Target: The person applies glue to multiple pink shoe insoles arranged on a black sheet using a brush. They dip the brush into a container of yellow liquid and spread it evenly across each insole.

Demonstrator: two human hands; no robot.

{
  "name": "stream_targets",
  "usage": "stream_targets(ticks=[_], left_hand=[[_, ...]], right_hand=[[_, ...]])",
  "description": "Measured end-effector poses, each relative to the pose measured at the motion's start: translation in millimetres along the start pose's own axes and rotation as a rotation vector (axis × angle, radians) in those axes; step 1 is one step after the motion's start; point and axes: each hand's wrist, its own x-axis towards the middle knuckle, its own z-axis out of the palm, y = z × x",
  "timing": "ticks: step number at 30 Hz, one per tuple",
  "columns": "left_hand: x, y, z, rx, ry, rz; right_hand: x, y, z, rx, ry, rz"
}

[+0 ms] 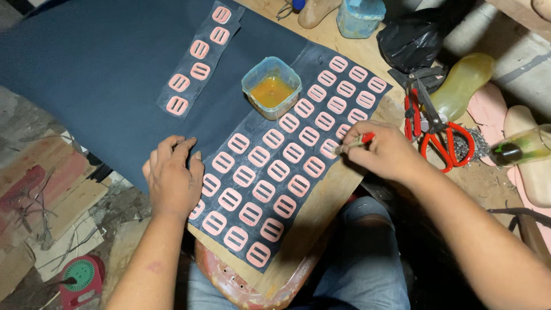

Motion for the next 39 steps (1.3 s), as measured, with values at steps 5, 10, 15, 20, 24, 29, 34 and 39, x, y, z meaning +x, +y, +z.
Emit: stream_targets(ticks=[5, 10, 15, 20, 24, 29, 34, 39], left_hand=[[1, 0, 1, -0.006, -0.010, -0.012], [1, 0, -1, -0.009, -0.017, -0.012], [1, 1, -2, -0.015, -0.014, -0.013], [3, -1, -4, -0.010, -0.024, -0.027], [5, 0, -6, -0.014, -0.031, -0.031], [5, 0, -6, -0.031, -0.015, -0.030], [4, -2, -5, -0.040, -0.013, -0.033], [4, -1, -4, -0.029, -0.012, -0.016]], right_hand=[[9, -7, 10, -0.058, 0.123, 0.093], [14, -9, 21, 0.228, 0.220, 0.148], [23, -8, 3, 0.146, 0.149, 0.195], [70, -24, 5, 0.291, 0.309, -0.053], [133, -38, 26, 0.004, 0.324, -0.411], [169, -50, 48, -0.258, 0.285, -0.390], [135, -60, 17, -0.120, 0.404, -0.374], [74, -49, -24, -0.227, -0.088, 0.196]])
